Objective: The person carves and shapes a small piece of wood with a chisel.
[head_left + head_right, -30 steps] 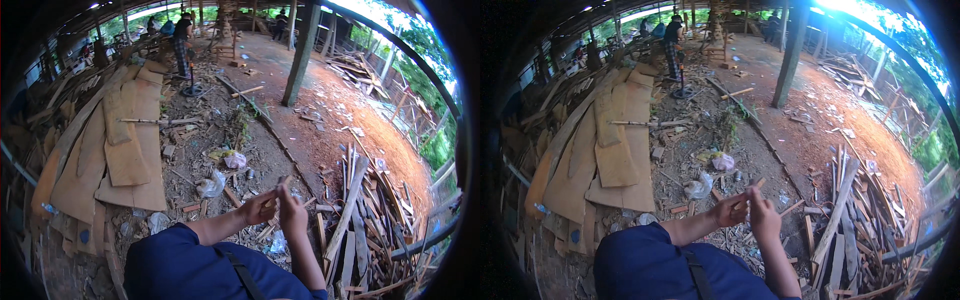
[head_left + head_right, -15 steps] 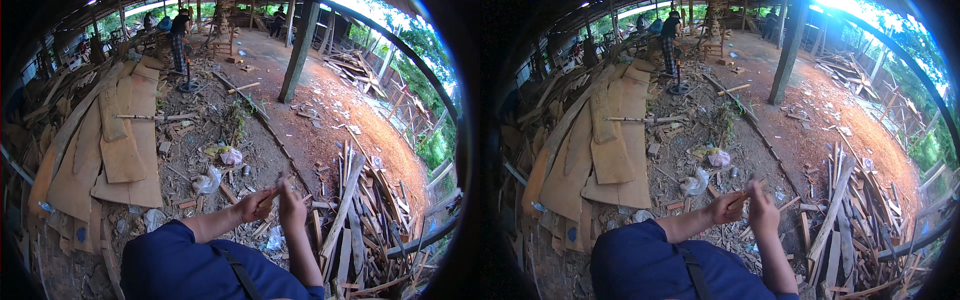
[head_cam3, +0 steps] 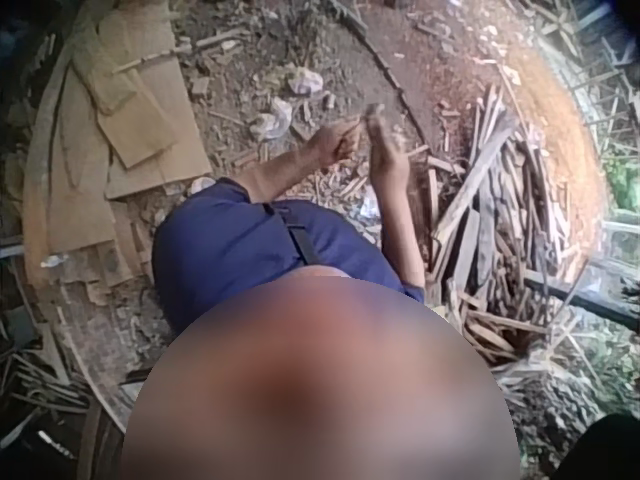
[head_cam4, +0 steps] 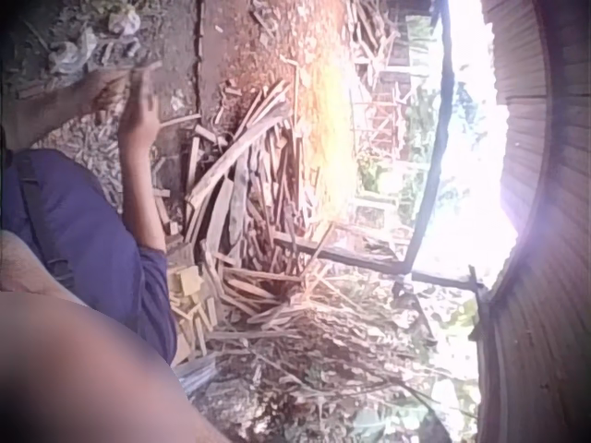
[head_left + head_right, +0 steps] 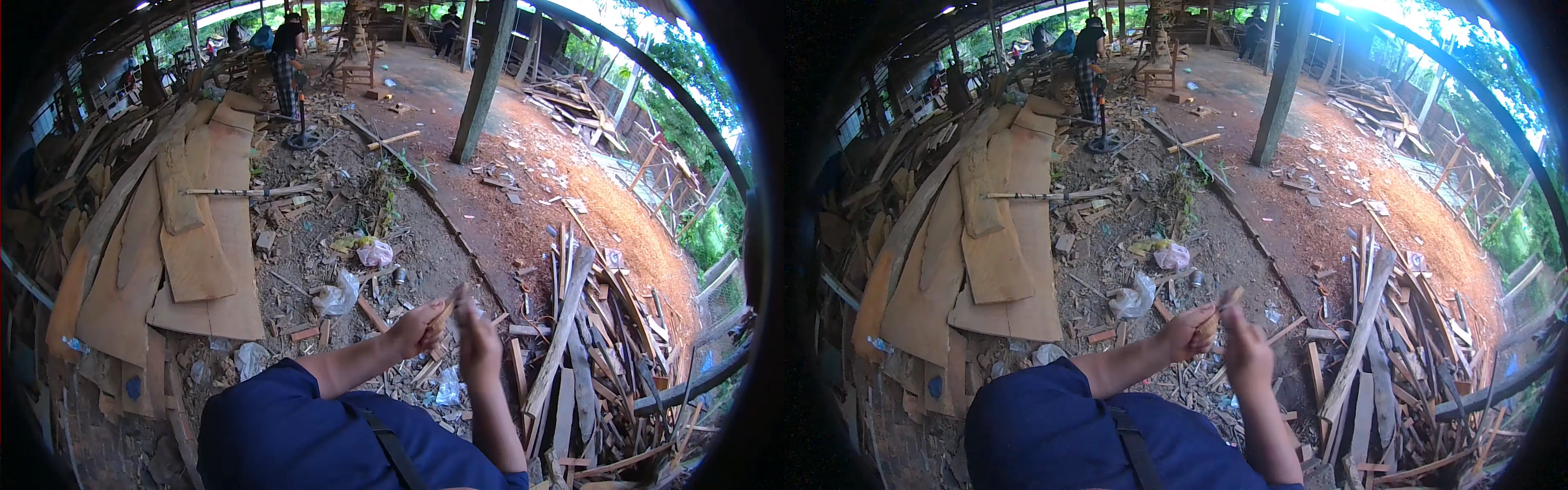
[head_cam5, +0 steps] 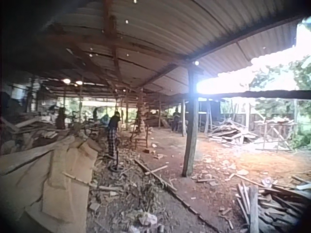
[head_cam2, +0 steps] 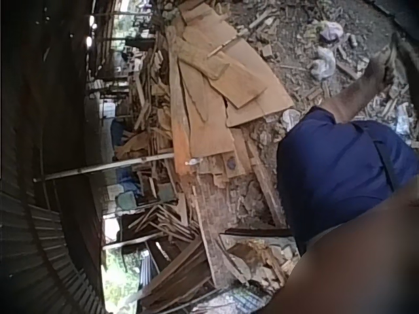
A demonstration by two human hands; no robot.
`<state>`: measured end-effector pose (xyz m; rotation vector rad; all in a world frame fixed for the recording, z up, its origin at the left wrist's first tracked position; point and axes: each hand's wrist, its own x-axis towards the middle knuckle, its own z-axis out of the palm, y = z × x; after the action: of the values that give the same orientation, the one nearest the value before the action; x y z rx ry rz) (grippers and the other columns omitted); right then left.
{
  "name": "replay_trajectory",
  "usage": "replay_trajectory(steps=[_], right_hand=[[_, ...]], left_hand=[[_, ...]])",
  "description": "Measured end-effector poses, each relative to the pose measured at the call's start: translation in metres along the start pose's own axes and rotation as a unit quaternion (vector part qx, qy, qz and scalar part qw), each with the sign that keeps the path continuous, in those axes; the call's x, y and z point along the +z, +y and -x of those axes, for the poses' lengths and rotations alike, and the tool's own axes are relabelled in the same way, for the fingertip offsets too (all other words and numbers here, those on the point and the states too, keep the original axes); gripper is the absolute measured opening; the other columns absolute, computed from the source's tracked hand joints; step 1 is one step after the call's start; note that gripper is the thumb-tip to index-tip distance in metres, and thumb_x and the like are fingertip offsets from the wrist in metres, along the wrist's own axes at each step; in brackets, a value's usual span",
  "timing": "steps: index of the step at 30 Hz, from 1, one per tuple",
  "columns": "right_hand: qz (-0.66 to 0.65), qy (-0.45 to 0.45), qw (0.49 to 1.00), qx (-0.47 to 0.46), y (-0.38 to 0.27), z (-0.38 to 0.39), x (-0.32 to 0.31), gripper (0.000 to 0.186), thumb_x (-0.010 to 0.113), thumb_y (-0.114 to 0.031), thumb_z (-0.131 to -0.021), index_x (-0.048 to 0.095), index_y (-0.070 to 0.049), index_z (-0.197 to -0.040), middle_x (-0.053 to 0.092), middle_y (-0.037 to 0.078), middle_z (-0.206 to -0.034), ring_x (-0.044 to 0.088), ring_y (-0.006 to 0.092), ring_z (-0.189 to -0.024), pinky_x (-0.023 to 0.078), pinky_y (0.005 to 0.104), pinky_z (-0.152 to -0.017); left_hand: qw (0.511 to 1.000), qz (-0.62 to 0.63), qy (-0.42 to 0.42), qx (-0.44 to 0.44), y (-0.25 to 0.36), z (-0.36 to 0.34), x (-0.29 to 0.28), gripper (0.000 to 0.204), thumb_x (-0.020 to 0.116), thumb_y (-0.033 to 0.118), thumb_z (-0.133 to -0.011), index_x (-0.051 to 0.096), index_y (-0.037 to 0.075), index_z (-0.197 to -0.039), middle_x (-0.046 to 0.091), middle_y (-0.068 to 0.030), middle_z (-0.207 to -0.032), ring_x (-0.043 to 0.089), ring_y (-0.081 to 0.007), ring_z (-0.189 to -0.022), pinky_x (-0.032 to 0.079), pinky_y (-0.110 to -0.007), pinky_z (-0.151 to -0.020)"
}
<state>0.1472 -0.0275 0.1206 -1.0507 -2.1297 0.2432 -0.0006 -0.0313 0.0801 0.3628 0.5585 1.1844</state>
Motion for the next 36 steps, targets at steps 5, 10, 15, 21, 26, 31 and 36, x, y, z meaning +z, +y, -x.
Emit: replay_trajectory(steps=[5, 10, 15, 21, 26, 31, 36], right_hand=[[0.004, 0.061, 0.996, 0.062, 0.045, -0.003, 0.015, 0.036, 0.048, -0.014, -0.086, 0.047, -0.020, -0.122, 0.059, 0.015, -0.081, 0.060, 0.0303, -0.068, 0.047, 0.0371, -0.055], [-0.061, 0.124, 0.984, 0.113, 0.059, 0.000, 0.009, 0.035, 0.047, -0.010, -0.086, 0.047, -0.010, -0.121, 0.059, 0.017, -0.087, 0.059, 0.0303, -0.077, 0.047, 0.0390, -0.067], [0.038, -0.066, 0.994, 0.084, 0.009, 0.004, 0.010, 0.044, 0.051, -0.005, -0.081, 0.046, -0.015, -0.124, 0.059, 0.019, -0.091, 0.060, 0.0325, -0.077, 0.048, 0.0355, -0.067], [-0.079, 0.121, 0.987, 0.076, 0.054, -0.007, 0.004, 0.034, 0.048, -0.007, -0.085, 0.050, -0.014, -0.118, 0.062, 0.015, -0.082, 0.060, 0.0311, -0.068, 0.048, 0.0369, -0.058], [-0.032, 0.023, 0.999, 0.003, 0.022, 0.018, 0.026, 0.040, 0.051, -0.013, -0.084, 0.048, -0.024, -0.122, 0.059, 0.014, -0.080, 0.059, 0.0306, -0.068, 0.047, 0.0383, -0.061], [-0.057, 0.071, 0.984, 0.154, 0.066, -0.005, 0.004, 0.030, 0.042, -0.019, -0.091, 0.049, -0.010, -0.119, 0.058, 0.019, -0.094, 0.060, 0.0302, -0.082, 0.047, 0.0360, -0.068], [0.003, -0.001, 0.999, -0.049, 0.009, 0.021, 0.018, 0.043, 0.057, -0.010, -0.077, 0.051, -0.023, -0.117, 0.056, 0.007, -0.072, 0.056, 0.0268, -0.057, 0.045, 0.0378, -0.047]], left_hand=[[0.989, -0.028, -0.130, -0.061, 0.004, 0.012, 0.005, 0.035, 0.034, 0.021, -0.093, 0.038, 0.008, -0.126, 0.039, 0.0025, -0.053, 0.031, -0.0041, -0.035, 0.028, -0.018, -0.033], [0.996, 0.004, -0.069, -0.050, 0.006, 0.006, 0.008, 0.031, 0.033, 0.021, -0.093, 0.043, 0.007, -0.119, 0.041, 0.0042, -0.053, 0.033, -0.0047, -0.035, 0.029, -0.018, -0.033], [0.992, 0.006, -0.106, -0.068, 0.000, -0.001, -0.006, 0.024, 0.035, 0.021, -0.093, 0.046, 0.011, -0.111, 0.036, 0.0047, -0.049, 0.034, -0.0040, -0.033, 0.029, -0.018, -0.030], [0.990, -0.015, -0.133, -0.032, 0.008, 0.009, -0.006, 0.042, 0.029, 0.022, -0.093, 0.026, 0.008, -0.133, 0.036, 0.0041, -0.047, 0.032, -0.0026, -0.035, 0.032, -0.018, -0.035], [0.994, 0.052, -0.007, -0.095, 0.000, -0.001, -0.005, 0.042, 0.031, 0.020, -0.093, 0.027, 0.007, -0.133, 0.034, 0.0040, -0.046, 0.032, -0.0034, -0.036, 0.032, -0.019, -0.035], [0.996, -0.031, -0.066, -0.055, 0.015, 0.009, -0.006, 0.038, 0.032, 0.024, -0.093, 0.034, 0.009, -0.128, 0.034, 0.0027, -0.046, 0.031, -0.0063, -0.035, 0.027, -0.019, -0.036], [0.994, 0.062, 0.003, -0.088, -0.007, -0.012, -0.033, 0.026, 0.032, 0.028, -0.094, 0.047, 0.009, -0.103, 0.033, 0.0020, -0.043, 0.031, -0.0085, -0.034, 0.029, -0.022, -0.035]])
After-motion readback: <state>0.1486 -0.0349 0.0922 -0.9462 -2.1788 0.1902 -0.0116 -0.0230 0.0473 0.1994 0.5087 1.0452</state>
